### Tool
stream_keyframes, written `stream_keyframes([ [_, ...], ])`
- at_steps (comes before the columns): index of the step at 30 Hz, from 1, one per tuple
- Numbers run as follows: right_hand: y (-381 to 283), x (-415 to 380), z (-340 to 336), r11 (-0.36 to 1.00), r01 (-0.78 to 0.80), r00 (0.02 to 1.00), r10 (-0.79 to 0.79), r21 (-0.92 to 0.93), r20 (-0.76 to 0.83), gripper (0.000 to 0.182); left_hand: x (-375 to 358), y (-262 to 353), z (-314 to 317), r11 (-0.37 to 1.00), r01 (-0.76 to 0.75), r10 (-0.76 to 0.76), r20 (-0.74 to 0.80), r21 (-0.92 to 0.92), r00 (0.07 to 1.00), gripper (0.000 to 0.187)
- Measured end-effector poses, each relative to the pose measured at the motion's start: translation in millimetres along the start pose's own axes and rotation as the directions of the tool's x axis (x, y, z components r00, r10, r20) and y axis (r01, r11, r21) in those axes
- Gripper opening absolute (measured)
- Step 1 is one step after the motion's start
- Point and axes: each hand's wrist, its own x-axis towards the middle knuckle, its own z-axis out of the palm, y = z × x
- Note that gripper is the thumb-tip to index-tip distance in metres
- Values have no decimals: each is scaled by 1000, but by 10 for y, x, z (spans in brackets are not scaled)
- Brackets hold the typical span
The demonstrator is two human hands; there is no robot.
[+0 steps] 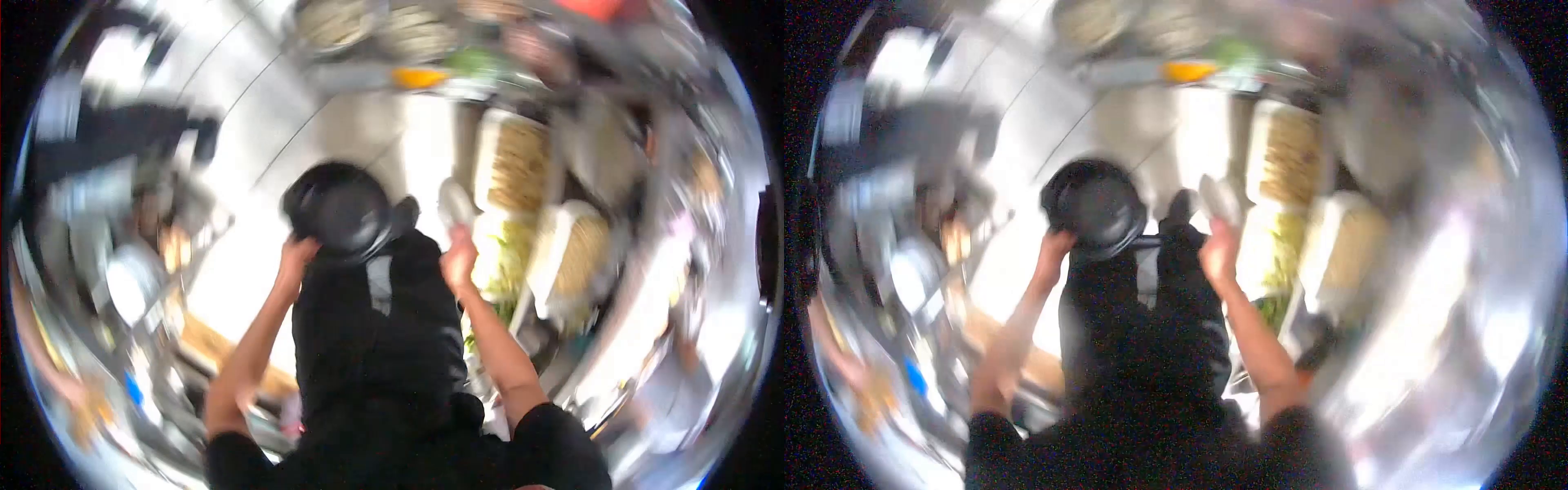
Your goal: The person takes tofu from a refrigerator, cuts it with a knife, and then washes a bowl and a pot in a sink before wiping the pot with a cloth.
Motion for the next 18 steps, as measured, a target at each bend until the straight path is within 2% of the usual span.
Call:
stream_keyframes([
  [1,70,-310,-176,980,184,983,-185,-80,-8,18,-117,-83,-134,984,-150,134,163,91,978,21],
  [2,-73,-694,-434,929,283,958,-284,-240,33,15,-415,25,-131,983,-141,133,72,116,988,21],
  [3,-212,-1044,-688,934,254,963,-269,-252,-27,12,-685,219,0,987,-151,148,56,55,987,19],
  [4,-371,-1405,-907,941,226,966,-250,-252,-68,10,-807,298,-63,980,-179,157,211,87,965,14],
  [5,-441,-1707,-1124,970,104,969,-149,-218,-199,10,-815,258,-238,972,-199,148,330,125,932,10],
  [6,-469,-2050,-1304,991,56,981,-78,-124,-176,13,-662,83,-542,937,-210,120,305,281,945,9],
  [7,-522,-2387,-1410,999,36,990,-38,-15,-134,17,-1011,374,-444,551,-522,178,520,651,835,15],
  [8,-627,-2693,-1603,998,-51,989,54,28,-135,17,-906,269,-488,898,-320,124,523,302,843,17],
  [9,-424,-2930,-1672,996,34,959,-10,80,-282,15,-914,288,-559,252,-864,332,800,437,501,22],
  [10,-422,-3225,-1927,993,66,923,-22,101,-384,14,-1273,597,-42,640,-518,-12,682,568,732,35],
  [11,-357,-3468,-2046,993,24,895,30,116,-446,14,-1676,787,355,959,164,-258,470,232,844,43],
  [12,-217,-3729,-2108,981,34,868,66,192,-492,14,-1761,808,451,680,-495,-27,694,541,720,39],
  [13,-223,-3979,-2379,984,153,710,-49,86,-703,16,-1845,827,631,829,-351,-63,696,436,715,33],
  [14,-100,-4236,-2494,994,109,653,-51,26,-756,20,-1955,799,841,933,-169,-107,694,318,712,28],
  [15,-107,-4570,-2534,997,2,624,-62,-79,-779,22,-2028,821,881,931,-144,-155,721,335,676,32],
  [16,148,-4824,-2549,980,-56,553,-129,-191,-823,24,-2115,813,1042,924,-117,-201,725,363,658,35],
  [17,337,-5054,-2612,960,-118,499,-163,-253,-851,27,-2201,777,1241,914,-142,-230,775,380,589,39],
  [18,460,-5322,-2748,940,-186,520,-153,-286,-840,27,-2304,695,1390,906,-156,-264,812,394,521,43],
])
